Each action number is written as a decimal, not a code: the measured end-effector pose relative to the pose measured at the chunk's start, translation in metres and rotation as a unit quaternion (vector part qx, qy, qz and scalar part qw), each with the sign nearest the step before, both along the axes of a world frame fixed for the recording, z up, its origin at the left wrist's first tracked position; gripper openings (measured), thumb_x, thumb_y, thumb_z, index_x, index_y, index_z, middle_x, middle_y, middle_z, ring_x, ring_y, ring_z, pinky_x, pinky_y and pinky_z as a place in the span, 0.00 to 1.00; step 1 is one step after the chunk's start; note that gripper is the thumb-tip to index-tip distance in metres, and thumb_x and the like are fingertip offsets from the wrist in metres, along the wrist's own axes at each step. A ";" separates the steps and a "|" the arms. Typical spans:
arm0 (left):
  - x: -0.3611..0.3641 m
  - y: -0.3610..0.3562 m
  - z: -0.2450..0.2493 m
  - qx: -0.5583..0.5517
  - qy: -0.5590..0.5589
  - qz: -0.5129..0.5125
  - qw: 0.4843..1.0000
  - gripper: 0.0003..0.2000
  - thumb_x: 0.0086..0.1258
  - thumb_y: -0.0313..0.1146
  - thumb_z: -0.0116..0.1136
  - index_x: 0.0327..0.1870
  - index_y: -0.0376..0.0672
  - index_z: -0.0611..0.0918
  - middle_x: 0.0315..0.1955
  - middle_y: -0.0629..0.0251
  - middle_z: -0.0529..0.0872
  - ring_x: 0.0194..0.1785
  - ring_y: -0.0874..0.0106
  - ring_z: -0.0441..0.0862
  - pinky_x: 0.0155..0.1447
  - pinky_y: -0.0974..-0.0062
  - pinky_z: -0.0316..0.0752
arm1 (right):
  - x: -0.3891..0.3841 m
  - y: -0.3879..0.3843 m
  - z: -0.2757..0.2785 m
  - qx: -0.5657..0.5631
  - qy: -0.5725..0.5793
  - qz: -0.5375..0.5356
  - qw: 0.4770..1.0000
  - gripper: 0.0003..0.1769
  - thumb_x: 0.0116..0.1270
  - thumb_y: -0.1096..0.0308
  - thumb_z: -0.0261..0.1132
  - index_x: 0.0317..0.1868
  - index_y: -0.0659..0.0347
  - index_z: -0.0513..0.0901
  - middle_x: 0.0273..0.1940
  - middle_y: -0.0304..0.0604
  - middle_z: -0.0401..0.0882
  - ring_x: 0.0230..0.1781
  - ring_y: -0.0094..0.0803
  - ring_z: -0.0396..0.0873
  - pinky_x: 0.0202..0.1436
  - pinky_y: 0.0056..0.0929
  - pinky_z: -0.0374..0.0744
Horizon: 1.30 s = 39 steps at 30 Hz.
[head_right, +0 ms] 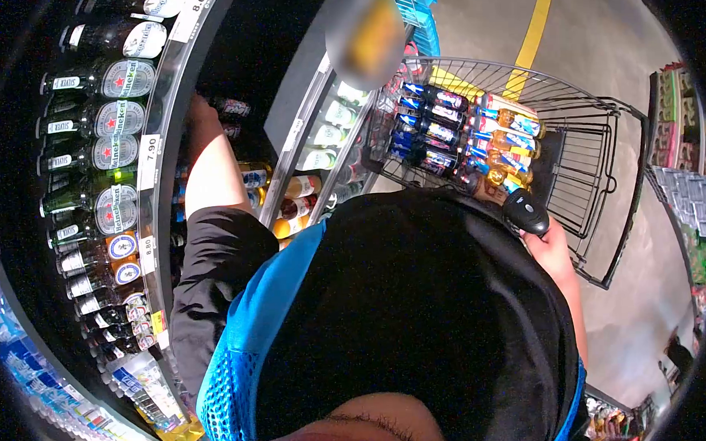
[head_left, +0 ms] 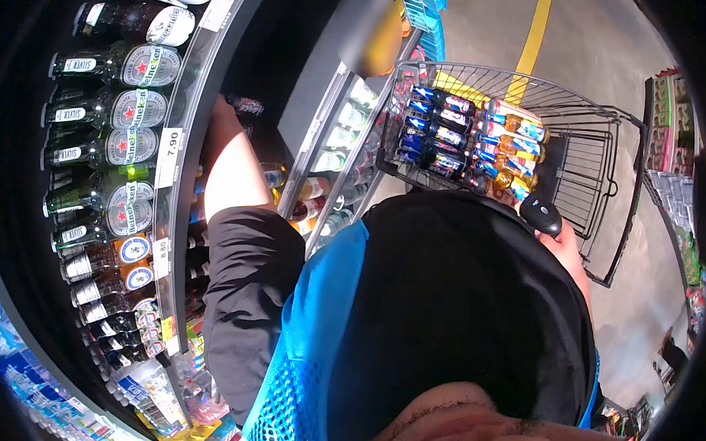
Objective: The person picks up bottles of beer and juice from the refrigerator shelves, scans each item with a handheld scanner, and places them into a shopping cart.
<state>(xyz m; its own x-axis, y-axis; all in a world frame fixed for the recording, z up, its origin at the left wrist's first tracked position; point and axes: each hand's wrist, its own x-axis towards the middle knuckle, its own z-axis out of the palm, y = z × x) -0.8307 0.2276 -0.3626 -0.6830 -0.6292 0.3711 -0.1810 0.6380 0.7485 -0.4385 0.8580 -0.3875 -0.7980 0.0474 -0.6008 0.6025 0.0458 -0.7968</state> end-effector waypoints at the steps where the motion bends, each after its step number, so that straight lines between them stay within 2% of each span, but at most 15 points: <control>1: -0.002 0.000 0.000 0.005 0.001 0.000 1.000 0.31 0.67 0.47 0.60 0.66 0.36 0.71 0.66 0.50 0.73 0.63 0.56 0.76 0.62 0.63 0.72 | 0.000 0.000 -0.002 0.004 -0.002 -0.005 1.000 0.15 0.64 0.82 0.59 0.51 0.65 0.78 0.44 0.34 0.81 0.46 0.21 0.75 0.54 0.22 0.72; 8: -0.011 -0.009 0.005 0.037 0.010 0.008 0.999 0.31 0.66 0.44 0.61 0.67 0.36 0.70 0.66 0.50 0.73 0.64 0.56 0.76 0.62 0.62 0.72 | -0.004 0.001 -0.013 -0.003 0.024 0.012 1.000 0.15 0.64 0.83 0.59 0.51 0.65 0.78 0.43 0.33 0.81 0.45 0.21 0.76 0.53 0.22 0.72; 11: -0.013 -0.011 0.004 0.046 0.012 0.009 0.999 0.31 0.66 0.43 0.61 0.67 0.37 0.69 0.66 0.49 0.73 0.64 0.56 0.76 0.63 0.62 0.71 | -0.005 -0.001 -0.011 -0.033 0.011 -0.001 0.999 0.15 0.64 0.83 0.59 0.52 0.65 0.78 0.44 0.33 0.81 0.45 0.21 0.76 0.53 0.22 0.73; 18: -0.013 -0.014 0.008 0.064 0.023 0.013 0.998 0.32 0.65 0.40 0.62 0.68 0.37 0.68 0.66 0.49 0.73 0.64 0.55 0.75 0.63 0.61 0.71 | 0.000 0.003 -0.020 -0.019 0.000 -0.010 1.000 0.16 0.65 0.82 0.60 0.53 0.65 0.78 0.44 0.34 0.81 0.45 0.21 0.76 0.53 0.22 0.73; 29: -0.008 -0.016 0.013 0.085 0.043 0.015 0.995 0.33 0.63 0.35 0.63 0.70 0.38 0.66 0.66 0.48 0.73 0.64 0.55 0.75 0.63 0.59 0.71 | 0.003 0.010 -0.041 -0.005 0.035 0.035 0.999 0.18 0.64 0.82 0.62 0.55 0.66 0.77 0.48 0.37 0.82 0.50 0.23 0.76 0.58 0.24 0.71; 34: -0.007 -0.016 0.013 0.102 0.051 0.016 0.993 0.34 0.63 0.33 0.64 0.70 0.38 0.65 0.66 0.47 0.73 0.64 0.55 0.75 0.63 0.59 0.70 | 0.001 0.009 -0.040 -0.025 0.017 0.033 0.999 0.18 0.64 0.82 0.61 0.55 0.67 0.77 0.48 0.36 0.82 0.50 0.23 0.76 0.59 0.24 0.71; 37: -0.008 -0.013 0.010 0.123 0.061 0.017 0.990 0.35 0.62 0.32 0.64 0.71 0.38 0.64 0.65 0.47 0.73 0.64 0.54 0.75 0.63 0.58 0.70 | 0.003 0.009 -0.039 -0.021 0.010 0.017 1.000 0.19 0.64 0.82 0.61 0.56 0.66 0.77 0.47 0.36 0.82 0.50 0.22 0.76 0.58 0.24 0.71; 39: -0.007 -0.015 0.001 0.185 0.093 0.009 0.978 0.35 0.62 0.31 0.64 0.71 0.38 0.64 0.65 0.47 0.73 0.64 0.54 0.74 0.63 0.58 0.70 | 0.002 0.005 -0.031 -0.039 0.014 0.000 0.999 0.19 0.64 0.83 0.61 0.56 0.66 0.77 0.47 0.35 0.81 0.49 0.22 0.76 0.57 0.23 0.72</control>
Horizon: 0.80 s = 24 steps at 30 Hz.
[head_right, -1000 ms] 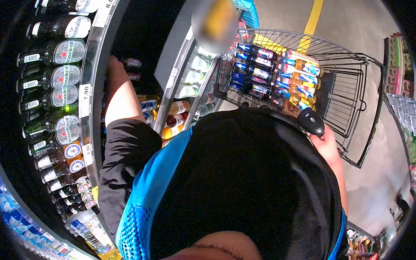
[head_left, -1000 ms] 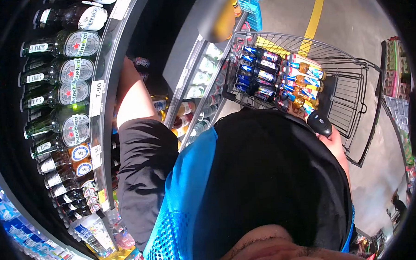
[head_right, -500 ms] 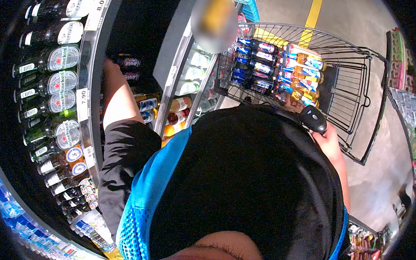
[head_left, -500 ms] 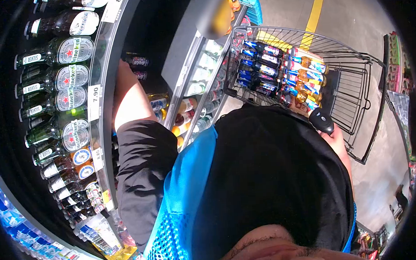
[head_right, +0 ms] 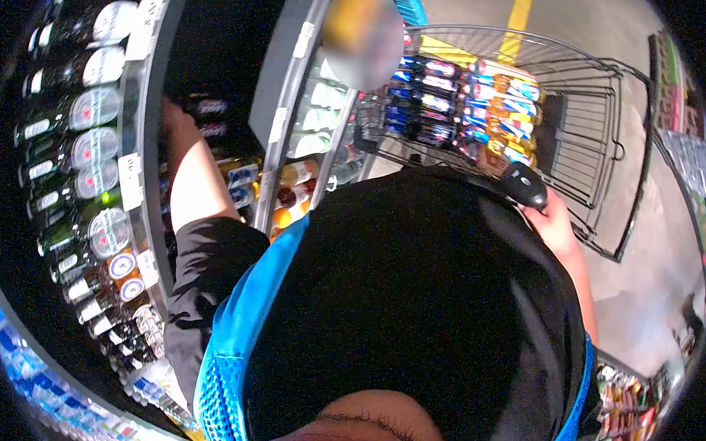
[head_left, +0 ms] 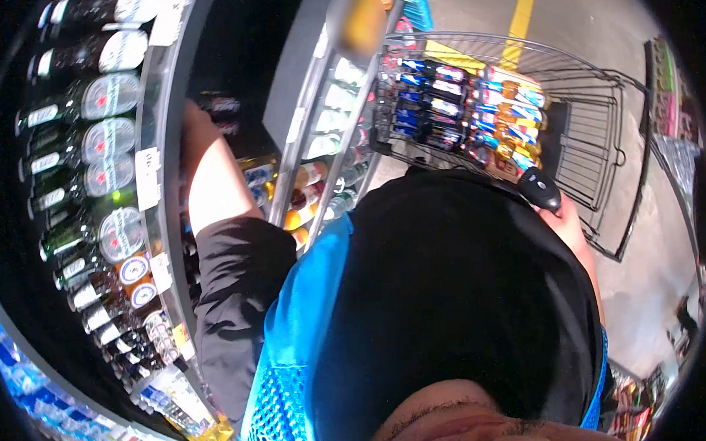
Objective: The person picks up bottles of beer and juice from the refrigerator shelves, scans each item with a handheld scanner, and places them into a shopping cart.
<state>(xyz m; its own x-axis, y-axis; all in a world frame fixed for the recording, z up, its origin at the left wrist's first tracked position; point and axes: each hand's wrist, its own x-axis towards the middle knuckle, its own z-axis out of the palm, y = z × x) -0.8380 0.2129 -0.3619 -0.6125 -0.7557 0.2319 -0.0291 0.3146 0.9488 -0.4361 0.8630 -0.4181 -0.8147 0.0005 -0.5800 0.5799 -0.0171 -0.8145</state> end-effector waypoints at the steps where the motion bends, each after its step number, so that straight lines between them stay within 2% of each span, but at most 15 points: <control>1: 0.001 0.003 -0.010 0.058 0.043 -0.012 0.997 0.35 0.62 0.31 0.65 0.71 0.38 0.63 0.65 0.47 0.73 0.64 0.54 0.74 0.63 0.58 0.70 | 0.001 0.000 0.003 0.000 0.000 0.000 1.000 0.19 0.64 0.82 0.60 0.56 0.66 0.77 0.47 0.35 0.81 0.49 0.22 0.75 0.57 0.24 0.72; 3: 0.010 0.012 -0.036 0.178 0.213 -0.074 0.958 0.36 0.62 0.30 0.65 0.71 0.38 0.63 0.65 0.47 0.73 0.64 0.54 0.74 0.63 0.58 0.70 | 0.008 0.007 -0.002 0.017 -0.004 0.003 1.000 0.19 0.64 0.81 0.62 0.56 0.65 0.77 0.47 0.35 0.81 0.49 0.21 0.76 0.57 0.23 0.72; 4: 0.019 0.025 -0.054 0.147 0.251 -0.100 0.952 0.36 0.62 0.30 0.65 0.72 0.39 0.63 0.65 0.46 0.73 0.64 0.54 0.74 0.63 0.58 0.70 | 0.009 0.007 -0.001 0.026 -0.004 0.006 1.000 0.20 0.64 0.81 0.62 0.57 0.65 0.77 0.47 0.35 0.81 0.49 0.21 0.76 0.57 0.23 0.72; 5: 0.059 0.100 -0.033 -0.030 0.082 -0.082 0.993 0.32 0.61 0.26 0.63 0.68 0.39 0.65 0.59 0.48 0.76 0.58 0.57 0.76 0.60 0.59 0.71 | 0.011 0.008 0.000 0.029 -0.006 -0.001 1.000 0.20 0.64 0.81 0.62 0.57 0.65 0.77 0.47 0.35 0.81 0.49 0.21 0.76 0.57 0.23 0.72; 6: 0.100 0.176 -0.011 -0.218 -0.071 -0.050 0.972 0.29 0.60 0.22 0.60 0.65 0.40 0.67 0.54 0.50 0.78 0.52 0.60 0.78 0.57 0.60 0.72 | 0.014 0.008 0.001 0.027 -0.005 -0.010 1.000 0.20 0.63 0.81 0.62 0.57 0.65 0.77 0.47 0.35 0.82 0.49 0.22 0.76 0.57 0.24 0.72; 9: 0.152 0.269 -0.075 0.001 -0.052 -0.328 0.943 0.13 0.63 0.22 0.55 0.48 0.39 0.71 0.37 0.65 0.71 0.42 0.74 0.70 0.49 0.73 0.70 | 0.021 0.011 0.001 0.033 -0.027 -0.032 0.999 0.20 0.62 0.81 0.62 0.56 0.66 0.77 0.47 0.35 0.82 0.48 0.22 0.76 0.57 0.24 0.72; 10: 0.156 0.283 -0.119 -0.046 -0.168 -0.346 0.922 0.10 0.65 0.24 0.55 0.46 0.40 0.72 0.38 0.66 0.72 0.42 0.75 0.70 0.49 0.71 0.71 | 0.024 0.012 0.001 0.038 -0.045 -0.040 0.997 0.19 0.62 0.81 0.62 0.55 0.66 0.77 0.47 0.35 0.82 0.48 0.22 0.76 0.57 0.24 0.73; 12: 0.170 0.288 -0.282 -0.021 -0.154 -0.443 0.883 0.10 0.67 0.29 0.57 0.46 0.41 0.74 0.39 0.66 0.76 0.44 0.74 0.74 0.52 0.70 0.72 | 0.032 0.012 0.002 0.048 -0.073 -0.055 0.995 0.19 0.61 0.82 0.62 0.54 0.66 0.78 0.47 0.36 0.82 0.48 0.22 0.77 0.57 0.24 0.73; 14: 0.164 0.258 -0.455 -0.064 -0.312 -0.565 0.761 0.11 0.71 0.33 0.55 0.50 0.41 0.75 0.43 0.65 0.82 0.45 0.69 0.80 0.52 0.67 0.77 | 0.039 0.009 0.006 0.054 -0.079 -0.085 0.992 0.18 0.60 0.82 0.62 0.53 0.66 0.78 0.45 0.36 0.82 0.47 0.22 0.77 0.56 0.24 0.73; 15: 0.161 0.282 -0.417 0.160 -0.395 -0.527 0.736 0.11 0.71 0.33 0.53 0.51 0.41 0.75 0.44 0.64 0.83 0.45 0.67 0.82 0.52 0.65 0.79 | 0.042 0.010 0.008 0.073 -0.081 -0.072 0.991 0.18 0.60 0.81 0.62 0.52 0.67 0.78 0.44 0.36 0.82 0.47 0.22 0.77 0.55 0.24 0.74; 16: 0.157 0.307 -0.374 0.459 -0.423 -0.359 0.694 0.12 0.72 0.33 0.52 0.53 0.42 0.75 0.45 0.64 0.83 0.45 0.65 0.83 0.51 0.64 0.80 | 0.042 0.009 0.014 0.108 -0.078 -0.068 0.989 0.18 0.60 0.82 0.61 0.51 0.66 0.78 0.42 0.35 0.82 0.44 0.22 0.77 0.52 0.23 0.75; 17: 0.153 0.336 -0.322 0.610 -0.429 -0.157 0.648 0.12 0.73 0.33 0.50 0.54 0.42 0.75 0.46 0.63 0.84 0.46 0.64 0.85 0.51 0.62 0.82 | 0.047 0.008 0.013 0.094 -0.102 -0.096 0.986 0.17 0.59 0.83 0.60 0.50 0.66 0.78 0.41 0.35 0.82 0.42 0.21 0.77 0.50 0.22 0.75; 18: 0.149 0.338 -0.348 0.609 -0.436 -0.162 0.643 0.12 0.73 0.33 0.50 0.54 0.42 0.75 0.46 0.63 0.84 0.46 0.64 0.85 0.51 0.62 0.82 | 0.053 0.009 0.011 0.079 -0.126 -0.123 0.981 0.17 0.59 0.83 0.59 0.50 0.65 0.78 0.40 0.35 0.81 0.41 0.21 0.77 0.48 0.22 0.75; 21: 0.149 0.333 -0.418 0.515 -0.431 -0.151 0.725 0.12 0.76 0.36 0.43 0.54 0.46 0.77 0.48 0.63 0.85 0.46 0.62 0.86 0.52 0.53 0.83 | 0.073 0.011 0.004 0.104 -0.106 -0.146 0.978 0.17 0.59 0.84 0.56 0.49 0.65 0.77 0.37 0.34 0.80 0.38 0.21 0.77 0.43 0.22 0.76; 24: 0.146 0.336 -0.446 0.591 -0.421 -0.170 0.667 0.16 0.78 0.40 0.37 0.53 0.45 0.78 0.51 0.62 0.84 0.49 0.61 0.85 0.55 0.49 0.80 | 0.079 0.008 0.011 0.111 -0.167 -0.188 0.961 0.17 0.59 0.84 0.55 0.49 0.65 0.77 0.37 0.34 0.79 0.37 0.20 0.76 0.42 0.21 0.75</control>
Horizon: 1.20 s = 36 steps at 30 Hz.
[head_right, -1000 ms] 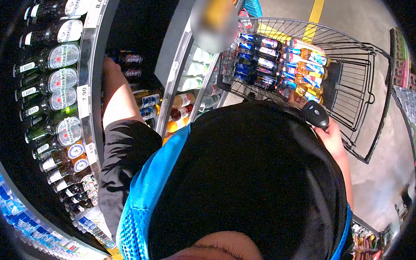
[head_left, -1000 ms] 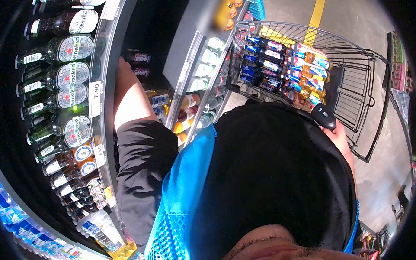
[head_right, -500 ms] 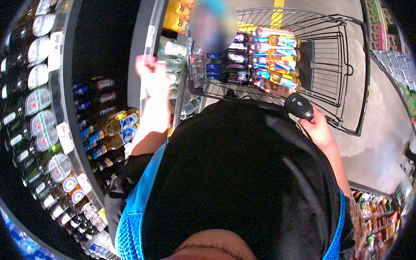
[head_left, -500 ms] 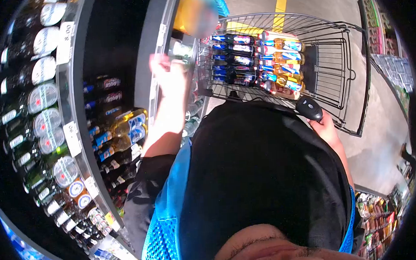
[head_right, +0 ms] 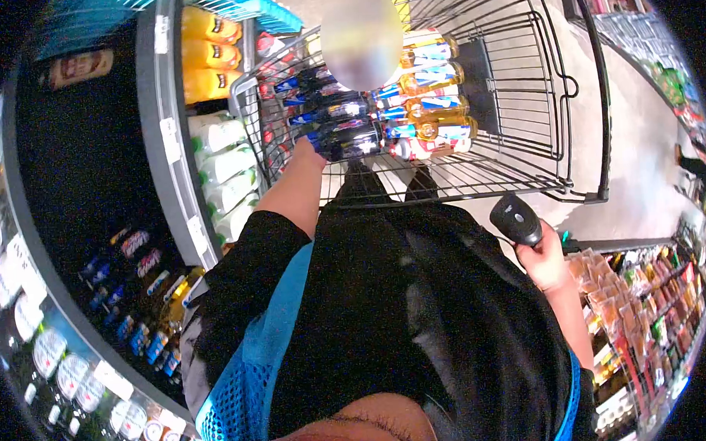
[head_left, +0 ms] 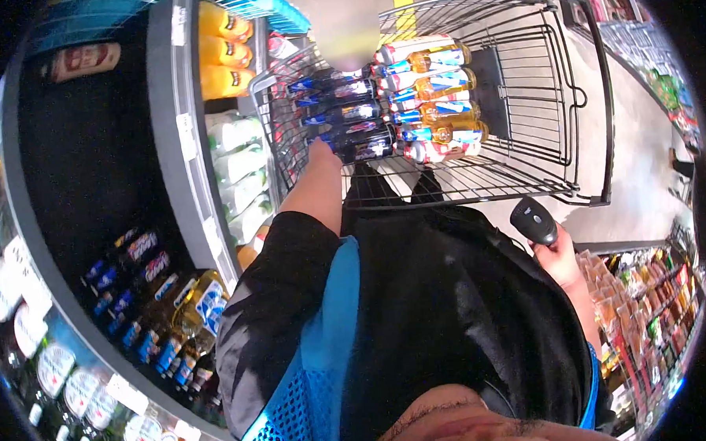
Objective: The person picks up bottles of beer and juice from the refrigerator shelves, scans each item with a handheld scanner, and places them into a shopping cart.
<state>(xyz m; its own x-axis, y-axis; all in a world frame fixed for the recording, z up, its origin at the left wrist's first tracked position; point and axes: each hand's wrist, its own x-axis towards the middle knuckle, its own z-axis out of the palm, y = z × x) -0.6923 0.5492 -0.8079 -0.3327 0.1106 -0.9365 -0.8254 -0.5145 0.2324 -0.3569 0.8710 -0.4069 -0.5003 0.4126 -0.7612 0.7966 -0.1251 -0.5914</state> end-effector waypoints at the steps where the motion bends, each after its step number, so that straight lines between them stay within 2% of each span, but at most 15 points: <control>1: 0.001 0.000 -0.008 0.001 -0.006 -0.006 1.000 0.16 0.78 0.40 0.37 0.53 0.45 0.78 0.51 0.62 0.84 0.49 0.61 0.85 0.55 0.49 0.80 | 0.005 0.001 -0.003 0.002 -0.001 0.002 1.000 0.17 0.59 0.83 0.55 0.49 0.64 0.77 0.37 0.33 0.79 0.36 0.20 0.76 0.40 0.20 0.75; 7: 0.003 0.001 -0.027 -0.123 -0.086 0.016 0.989 0.23 0.77 0.46 0.41 0.67 0.43 0.71 0.61 0.61 0.79 0.60 0.62 0.79 0.62 0.60 0.75 | 0.013 -0.010 -0.003 0.042 -0.002 -0.020 0.999 0.17 0.59 0.82 0.57 0.50 0.64 0.77 0.37 0.34 0.80 0.35 0.20 0.76 0.39 0.20 0.76; 11: 0.007 -0.011 -0.042 -0.174 -0.103 -0.012 0.979 0.26 0.76 0.48 0.44 0.68 0.41 0.69 0.61 0.55 0.78 0.60 0.60 0.78 0.62 0.60 0.75 | 0.013 -0.012 -0.004 0.041 -0.011 -0.016 0.999 0.15 0.59 0.82 0.58 0.48 0.64 0.78 0.36 0.35 0.80 0.35 0.20 0.76 0.39 0.21 0.76; 16: 0.008 0.006 0.026 -0.282 -0.031 -0.078 0.956 0.30 0.76 0.50 0.44 0.69 0.37 0.66 0.62 0.49 0.76 0.60 0.57 0.78 0.61 0.60 0.74 | -0.004 -0.013 0.000 0.046 -0.003 0.021 0.999 0.14 0.59 0.82 0.57 0.46 0.64 0.78 0.34 0.35 0.80 0.35 0.20 0.76 0.39 0.21 0.76; 20: -0.005 0.017 0.106 -0.368 0.070 -0.165 0.912 0.33 0.76 0.52 0.45 0.70 0.33 0.63 0.62 0.45 0.74 0.60 0.54 0.77 0.60 0.60 0.74 | -0.013 -0.008 0.007 0.007 0.035 0.028 0.999 0.14 0.59 0.83 0.57 0.46 0.64 0.78 0.35 0.36 0.80 0.36 0.20 0.77 0.42 0.20 0.76; 22: -0.009 0.010 0.137 -0.384 0.155 -0.198 0.888 0.35 0.76 0.54 0.45 0.70 0.31 0.62 0.63 0.43 0.73 0.60 0.53 0.77 0.60 0.60 0.74 | -0.019 -0.003 0.010 0.008 0.067 0.079 0.995 0.15 0.59 0.84 0.56 0.46 0.64 0.78 0.37 0.36 0.81 0.37 0.21 0.78 0.43 0.21 0.77; 23: -0.009 0.003 0.133 -0.400 0.244 -0.185 0.864 0.32 0.77 0.52 0.44 0.68 0.31 0.65 0.62 0.41 0.73 0.59 0.51 0.77 0.63 0.58 0.71 | -0.023 -0.002 0.011 0.004 0.092 0.090 0.992 0.15 0.59 0.84 0.56 0.47 0.65 0.78 0.38 0.36 0.81 0.39 0.21 0.78 0.44 0.21 0.77; 24: -0.012 -0.001 0.159 -0.405 0.278 -0.212 0.845 0.23 0.78 0.53 0.43 0.51 0.40 0.77 0.46 0.56 0.81 0.47 0.68 0.77 0.55 0.72 0.72 | -0.023 -0.001 0.007 0.019 0.128 0.096 0.987 0.16 0.58 0.83 0.57 0.48 0.65 0.78 0.38 0.35 0.80 0.39 0.21 0.77 0.45 0.21 0.76; 26: -0.003 -0.006 0.242 -0.376 0.402 -0.302 0.778 0.23 0.79 0.50 0.41 0.48 0.37 0.79 0.45 0.54 0.84 0.49 0.63 0.81 0.57 0.62 0.72 | -0.036 0.003 0.014 0.028 0.151 0.183 0.971 0.17 0.58 0.82 0.58 0.49 0.66 0.78 0.38 0.35 0.80 0.38 0.21 0.76 0.44 0.21 0.76; 27: -0.003 -0.008 0.265 -0.382 0.410 -0.294 0.774 0.23 0.79 0.50 0.41 0.48 0.37 0.79 0.45 0.54 0.84 0.49 0.63 0.81 0.57 0.62 0.72 | -0.047 0.004 0.024 0.014 0.126 0.216 0.968 0.18 0.57 0.81 0.58 0.49 0.66 0.77 0.39 0.35 0.80 0.39 0.20 0.75 0.45 0.22 0.75; 29: 0.004 -0.011 0.302 -0.310 0.458 -0.394 0.734 0.21 0.79 0.48 0.41 0.40 0.40 0.81 0.35 0.62 0.85 0.43 0.70 0.80 0.51 0.67 0.73 | -0.058 0.000 0.020 -0.031 0.199 0.228 0.952 0.18 0.57 0.80 0.60 0.51 0.67 0.77 0.41 0.35 0.80 0.42 0.20 0.74 0.48 0.23 0.75; 32: 0.026 -0.004 0.381 -0.257 0.545 -0.371 0.707 0.17 0.79 0.45 0.42 0.44 0.39 0.76 0.33 0.61 0.82 0.39 0.69 0.80 0.49 0.69 0.75 | -0.079 -0.009 0.022 -0.119 0.248 0.260 0.926 0.19 0.58 0.78 0.62 0.52 0.67 0.78 0.44 0.36 0.81 0.46 0.21 0.74 0.53 0.25 0.74; 33: 0.034 -0.001 0.387 -0.250 0.575 -0.324 0.708 0.15 0.78 0.39 0.42 0.52 0.36 0.72 0.32 0.59 0.83 0.38 0.67 0.82 0.48 0.67 0.77 | -0.086 -0.008 0.018 -0.137 0.241 0.296 0.914 0.19 0.59 0.78 0.62 0.53 0.67 0.78 0.47 0.37 0.81 0.49 0.21 0.74 0.56 0.25 0.73; 34: 0.040 0.003 0.393 -0.256 0.578 -0.319 0.706 0.15 0.78 0.39 0.42 0.52 0.36 0.72 0.32 0.59 0.83 0.38 0.67 0.82 0.48 0.67 0.77 | -0.092 -0.009 0.020 -0.137 0.246 0.301 0.911 0.19 0.59 0.78 0.62 0.53 0.67 0.78 0.47 0.37 0.81 0.49 0.21 0.74 0.56 0.25 0.73; 36: 0.048 0.010 0.412 -0.085 0.665 -0.179 0.720 0.17 0.76 0.37 0.44 0.58 0.35 0.69 0.31 0.58 0.82 0.38 0.66 0.82 0.48 0.66 0.78 | -0.105 -0.014 0.026 -0.139 0.288 0.377 0.869 0.19 0.60 0.79 0.61 0.53 0.66 0.78 0.47 0.36 0.81 0.49 0.22 0.74 0.58 0.26 0.73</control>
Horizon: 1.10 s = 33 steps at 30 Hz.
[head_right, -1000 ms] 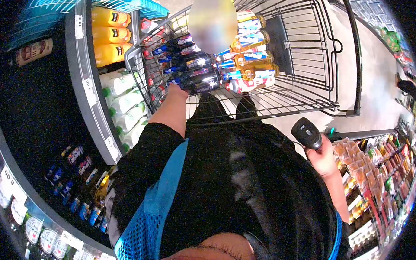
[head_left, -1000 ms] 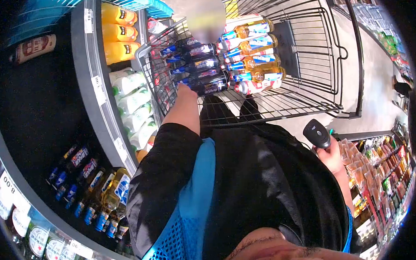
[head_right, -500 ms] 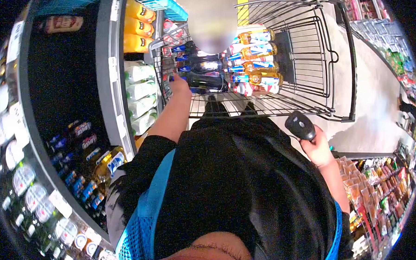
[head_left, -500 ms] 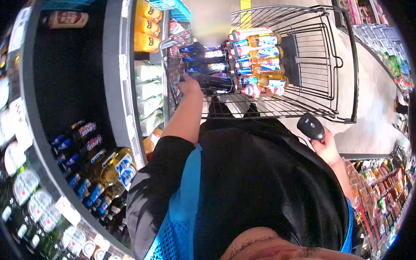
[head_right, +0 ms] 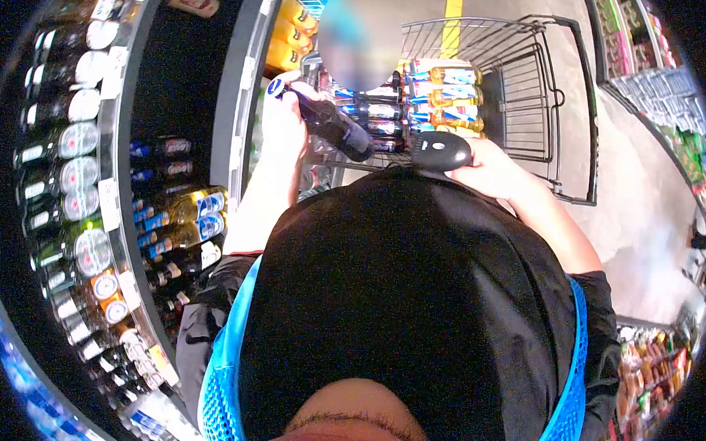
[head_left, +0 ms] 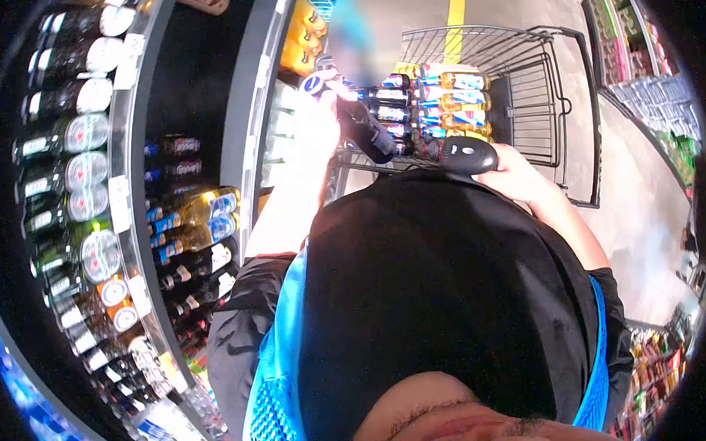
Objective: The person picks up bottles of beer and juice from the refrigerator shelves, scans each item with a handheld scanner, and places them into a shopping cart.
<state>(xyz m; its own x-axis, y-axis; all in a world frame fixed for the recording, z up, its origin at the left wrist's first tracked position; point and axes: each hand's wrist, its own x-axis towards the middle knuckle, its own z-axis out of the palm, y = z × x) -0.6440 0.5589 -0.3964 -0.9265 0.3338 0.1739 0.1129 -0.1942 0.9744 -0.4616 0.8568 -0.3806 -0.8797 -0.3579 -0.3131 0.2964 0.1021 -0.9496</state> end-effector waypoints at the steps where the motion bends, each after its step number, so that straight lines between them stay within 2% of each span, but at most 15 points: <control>1: 0.006 -0.001 0.014 0.016 -0.032 -0.002 0.999 0.19 0.75 0.37 0.48 0.59 0.33 0.69 0.32 0.59 0.82 0.38 0.65 0.82 0.47 0.66 0.78 | -0.003 -0.002 -0.003 0.007 0.030 0.010 0.999 0.19 0.61 0.79 0.61 0.55 0.65 0.78 0.48 0.34 0.81 0.50 0.21 0.73 0.59 0.27 0.73; 4: 0.032 0.005 0.049 0.051 -0.067 0.061 0.995 0.21 0.73 0.38 0.53 0.60 0.32 0.69 0.32 0.58 0.82 0.39 0.65 0.82 0.48 0.66 0.79 | -0.008 -0.007 -0.001 -0.057 0.000 0.029 0.998 0.20 0.62 0.79 0.61 0.56 0.66 0.78 0.49 0.35 0.80 0.51 0.21 0.73 0.59 0.27 0.72; 5: 0.037 -0.003 0.047 0.130 -0.040 0.024 0.990 0.24 0.71 0.38 0.56 0.61 0.31 0.68 0.33 0.58 0.82 0.39 0.65 0.83 0.49 0.65 0.79 | -0.008 -0.006 -0.004 -0.061 0.002 0.030 0.998 0.21 0.62 0.78 0.61 0.57 0.67 0.77 0.50 0.35 0.80 0.51 0.21 0.72 0.60 0.27 0.72; 6: 0.037 -0.011 0.049 0.047 0.056 0.066 0.995 0.22 0.70 0.39 0.58 0.57 0.30 0.72 0.33 0.57 0.83 0.38 0.65 0.83 0.49 0.65 0.79 | -0.008 -0.006 -0.005 -0.045 0.032 0.028 0.998 0.22 0.62 0.79 0.60 0.58 0.67 0.76 0.51 0.35 0.79 0.52 0.22 0.73 0.61 0.27 0.71; 8: 0.057 -0.029 0.062 0.019 0.065 0.137 0.988 0.16 0.69 0.35 0.58 0.50 0.31 0.76 0.33 0.56 0.84 0.38 0.66 0.83 0.49 0.67 0.80 | -0.006 -0.001 -0.007 -0.037 0.022 0.016 0.999 0.24 0.61 0.80 0.60 0.60 0.66 0.75 0.51 0.35 0.79 0.51 0.22 0.74 0.61 0.26 0.72; 9: 0.064 -0.036 0.068 0.035 0.012 0.194 0.980 0.07 0.68 0.26 0.53 0.42 0.33 0.77 0.33 0.55 0.85 0.39 0.65 0.85 0.51 0.67 0.80 | -0.005 0.000 -0.006 -0.041 0.030 0.034 0.998 0.24 0.61 0.80 0.60 0.60 0.66 0.75 0.51 0.35 0.79 0.51 0.22 0.74 0.61 0.26 0.72; 13: 0.066 -0.063 0.106 -0.056 0.150 0.343 0.926 0.04 0.68 0.18 0.45 0.37 0.34 0.74 0.35 0.51 0.86 0.43 0.62 0.87 0.53 0.65 0.80 | 0.011 0.013 -0.001 -0.032 -0.010 -0.046 0.998 0.22 0.62 0.80 0.61 0.58 0.66 0.75 0.50 0.36 0.80 0.51 0.23 0.75 0.60 0.26 0.72; 20: 0.021 -0.160 0.109 -0.131 0.174 0.487 0.846 0.09 0.66 0.21 0.60 0.44 0.36 0.76 0.30 0.62 0.83 0.32 0.74 0.81 0.43 0.78 0.77 | 0.040 0.037 -0.018 0.009 -0.077 -0.124 0.989 0.18 0.66 0.79 0.61 0.57 0.64 0.76 0.49 0.35 0.81 0.50 0.22 0.76 0.57 0.23 0.72; 22: 0.002 -0.187 0.084 -0.267 0.259 0.509 0.776 0.10 0.65 0.23 0.63 0.45 0.38 0.79 0.33 0.64 0.83 0.35 0.77 0.80 0.43 0.79 0.76 | 0.045 0.037 -0.014 0.010 -0.091 -0.136 0.987 0.18 0.66 0.79 0.61 0.56 0.64 0.76 0.49 0.35 0.80 0.49 0.22 0.76 0.56 0.23 0.72; 26: -0.025 -0.216 0.073 -0.257 0.187 0.620 0.718 0.16 0.61 0.31 0.68 0.46 0.32 0.79 0.41 0.56 0.83 0.42 0.66 0.81 0.49 0.70 0.77 | 0.054 0.034 -0.011 0.040 -0.069 -0.170 0.982 0.16 0.67 0.77 0.61 0.56 0.64 0.76 0.48 0.35 0.81 0.47 0.21 0.76 0.53 0.22 0.73; 27: -0.026 -0.223 0.076 -0.348 0.121 0.624 0.689 0.17 0.62 0.30 0.65 0.48 0.29 0.77 0.45 0.50 0.82 0.47 0.60 0.81 0.54 0.66 0.76 | 0.055 0.035 -0.012 0.035 -0.080 -0.169 0.982 0.16 0.68 0.77 0.61 0.56 0.65 0.77 0.47 0.35 0.81 0.47 0.21 0.76 0.53 0.22 0.73; 28: -0.032 -0.233 0.074 -0.286 0.123 0.598 0.739 0.21 0.63 0.30 0.64 0.54 0.28 0.74 0.51 0.46 0.81 0.54 0.57 0.79 0.60 0.65 0.73 | 0.055 0.034 -0.012 0.035 -0.080 -0.172 0.981 0.16 0.68 0.77 0.61 0.56 0.65 0.77 0.47 0.35 0.81 0.47 0.21 0.76 0.53 0.22 0.73; 30: -0.044 -0.257 0.066 -0.252 0.190 0.572 0.757 0.26 0.65 0.30 0.63 0.61 0.28 0.70 0.58 0.43 0.77 0.60 0.57 0.76 0.66 0.66 0.69 | 0.054 0.028 -0.006 0.018 -0.074 -0.171 0.982 0.15 0.69 0.76 0.60 0.56 0.65 0.77 0.47 0.36 0.81 0.46 0.21 0.77 0.52 0.24 0.75; 31: -0.047 -0.260 0.068 -0.271 0.104 0.612 0.736 0.29 0.69 0.43 0.55 0.65 0.31 0.71 0.64 0.44 0.73 0.69 0.56 0.70 0.72 0.67 0.62 | 0.054 0.024 -0.002 0.018 -0.077 -0.174 0.982 0.15 0.69 0.76 0.60 0.56 0.65 0.77 0.47 0.36 0.81 0.46 0.21 0.77 0.52 0.24 0.75; 33: -0.086 -0.323 0.009 -0.330 0.117 0.620 0.702 0.29 0.68 0.36 0.59 0.67 0.32 0.68 0.66 0.47 0.72 0.69 0.57 0.70 0.71 0.68 0.63 | 0.054 0.017 0.005 0.025 -0.081 -0.189 0.978 0.14 0.70 0.76 0.60 0.56 0.65 0.77 0.47 0.36 0.82 0.46 0.21 0.77 0.52 0.24 0.75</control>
